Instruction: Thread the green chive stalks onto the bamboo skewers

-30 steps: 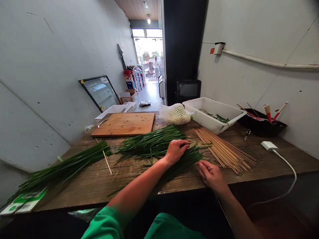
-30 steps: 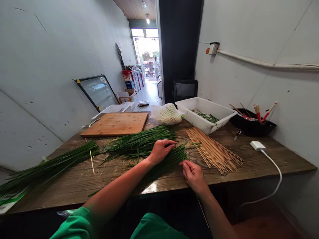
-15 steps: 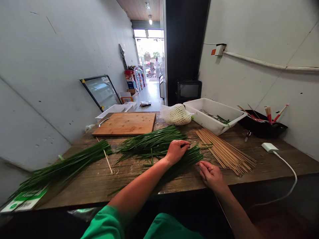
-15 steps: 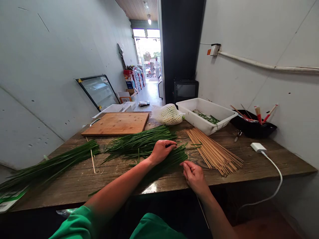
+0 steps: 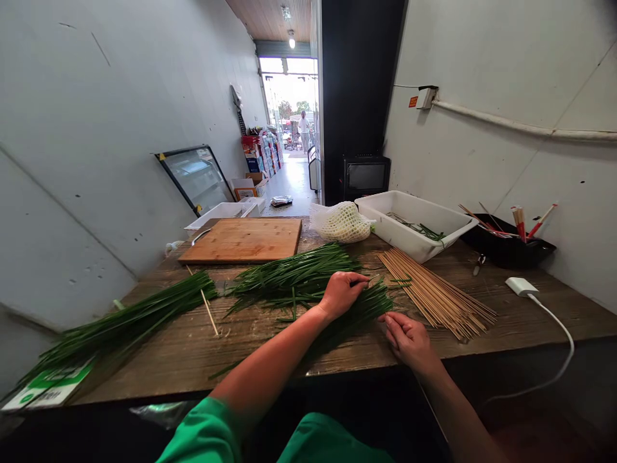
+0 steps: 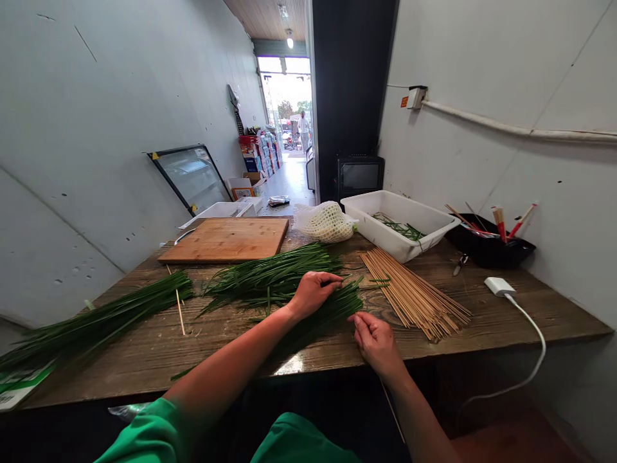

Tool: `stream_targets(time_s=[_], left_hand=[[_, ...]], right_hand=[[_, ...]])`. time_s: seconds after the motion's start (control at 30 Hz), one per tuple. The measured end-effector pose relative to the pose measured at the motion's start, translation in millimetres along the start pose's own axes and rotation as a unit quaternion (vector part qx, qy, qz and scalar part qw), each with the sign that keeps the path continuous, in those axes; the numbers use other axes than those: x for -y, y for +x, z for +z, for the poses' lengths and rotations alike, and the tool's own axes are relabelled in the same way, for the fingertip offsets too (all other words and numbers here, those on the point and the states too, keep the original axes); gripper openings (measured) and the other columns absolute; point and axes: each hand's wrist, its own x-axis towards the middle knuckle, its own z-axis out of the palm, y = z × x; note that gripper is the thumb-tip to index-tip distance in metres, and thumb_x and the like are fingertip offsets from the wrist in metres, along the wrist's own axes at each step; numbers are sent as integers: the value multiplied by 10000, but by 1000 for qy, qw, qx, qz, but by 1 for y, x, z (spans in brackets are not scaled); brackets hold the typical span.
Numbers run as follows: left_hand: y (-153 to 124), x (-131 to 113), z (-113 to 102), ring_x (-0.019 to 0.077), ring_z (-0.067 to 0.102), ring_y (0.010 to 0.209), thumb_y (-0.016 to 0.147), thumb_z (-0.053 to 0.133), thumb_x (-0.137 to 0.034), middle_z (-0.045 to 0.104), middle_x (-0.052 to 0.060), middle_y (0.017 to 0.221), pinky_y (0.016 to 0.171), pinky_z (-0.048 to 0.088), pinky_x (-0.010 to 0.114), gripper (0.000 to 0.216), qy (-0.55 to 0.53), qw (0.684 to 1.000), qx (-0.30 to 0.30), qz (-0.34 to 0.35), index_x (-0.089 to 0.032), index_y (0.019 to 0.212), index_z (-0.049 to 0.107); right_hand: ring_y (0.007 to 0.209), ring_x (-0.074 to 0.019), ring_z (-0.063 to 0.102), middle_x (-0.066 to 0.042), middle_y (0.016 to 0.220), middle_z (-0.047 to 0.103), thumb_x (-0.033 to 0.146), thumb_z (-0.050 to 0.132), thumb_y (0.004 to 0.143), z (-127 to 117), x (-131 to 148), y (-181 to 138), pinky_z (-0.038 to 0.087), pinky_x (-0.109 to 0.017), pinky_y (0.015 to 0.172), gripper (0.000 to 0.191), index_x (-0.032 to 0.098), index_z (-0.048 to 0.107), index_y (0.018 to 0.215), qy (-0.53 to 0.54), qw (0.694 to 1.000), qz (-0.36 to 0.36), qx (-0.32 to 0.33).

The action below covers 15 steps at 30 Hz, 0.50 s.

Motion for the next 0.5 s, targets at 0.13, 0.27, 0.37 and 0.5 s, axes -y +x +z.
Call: stream_targets(time_s=[0.13,0.27,0.37,0.5], left_hand=[[0,0,-6,148,665,807,784,574,-201,733,20,888,799,486,234,194,5,998,47,40,-189,897,732],[0,-2,-15,156,647,759,832,513,-355,730,25,828,711,481,221,306,2,996,83,40,-154,880,738],[0,-1,-15,163,636,787,807,533,-425,728,33,862,708,469,224,361,-34,996,82,1,-145,918,731],[-2,2,-9,160,620,741,738,603,-469,725,52,866,682,452,234,421,-124,983,118,-63,-113,928,726]], right_hand=[[342,-57,254,96,425,323,546,494,809,-1,-4,0,194,-207,342,404,149,560,851,-16,1000,-9,-3],[344,-58,260,95,437,312,544,488,820,-1,-6,-1,196,-206,344,398,154,563,854,-20,999,-25,-8],[349,-57,250,98,438,295,548,486,821,-1,-4,-2,189,-203,344,401,155,561,849,-15,1000,-26,-1],[351,-52,253,97,437,298,514,471,850,-2,-4,-2,189,-195,349,364,160,558,848,-20,999,-30,14]])
